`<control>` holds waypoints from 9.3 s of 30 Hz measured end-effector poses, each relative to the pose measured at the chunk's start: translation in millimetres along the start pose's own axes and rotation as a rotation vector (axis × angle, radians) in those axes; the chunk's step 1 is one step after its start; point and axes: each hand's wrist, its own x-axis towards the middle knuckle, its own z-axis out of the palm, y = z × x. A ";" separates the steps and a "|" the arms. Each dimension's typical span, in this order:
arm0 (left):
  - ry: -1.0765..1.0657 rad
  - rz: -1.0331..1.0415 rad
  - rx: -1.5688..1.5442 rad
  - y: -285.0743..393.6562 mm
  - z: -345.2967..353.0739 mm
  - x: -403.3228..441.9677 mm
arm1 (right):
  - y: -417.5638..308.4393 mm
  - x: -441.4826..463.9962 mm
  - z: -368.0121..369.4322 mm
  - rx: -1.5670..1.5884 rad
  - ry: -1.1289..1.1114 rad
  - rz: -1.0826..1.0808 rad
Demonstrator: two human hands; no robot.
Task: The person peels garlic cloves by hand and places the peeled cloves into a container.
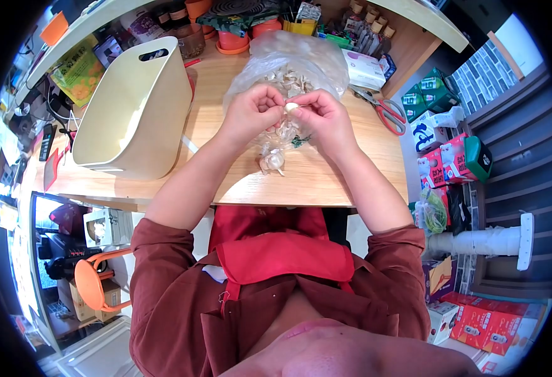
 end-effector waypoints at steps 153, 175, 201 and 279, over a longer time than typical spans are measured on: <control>0.123 0.465 0.517 -3.5 3.6 -1.9 | 4.0 0.7 -3.5 0.325 -0.106 0.224; -0.083 -0.147 -0.125 4.7 1.3 -2.1 | 1.6 -3.4 4.7 -0.564 0.115 -0.197; -0.171 -0.094 -0.182 10.9 0.8 -4.4 | 2.3 1.0 -3.0 -0.354 -0.062 -0.141; -0.055 -0.191 -0.112 -2.6 -0.2 -4.5 | 2.7 -4.2 -5.7 -0.863 -0.106 -0.515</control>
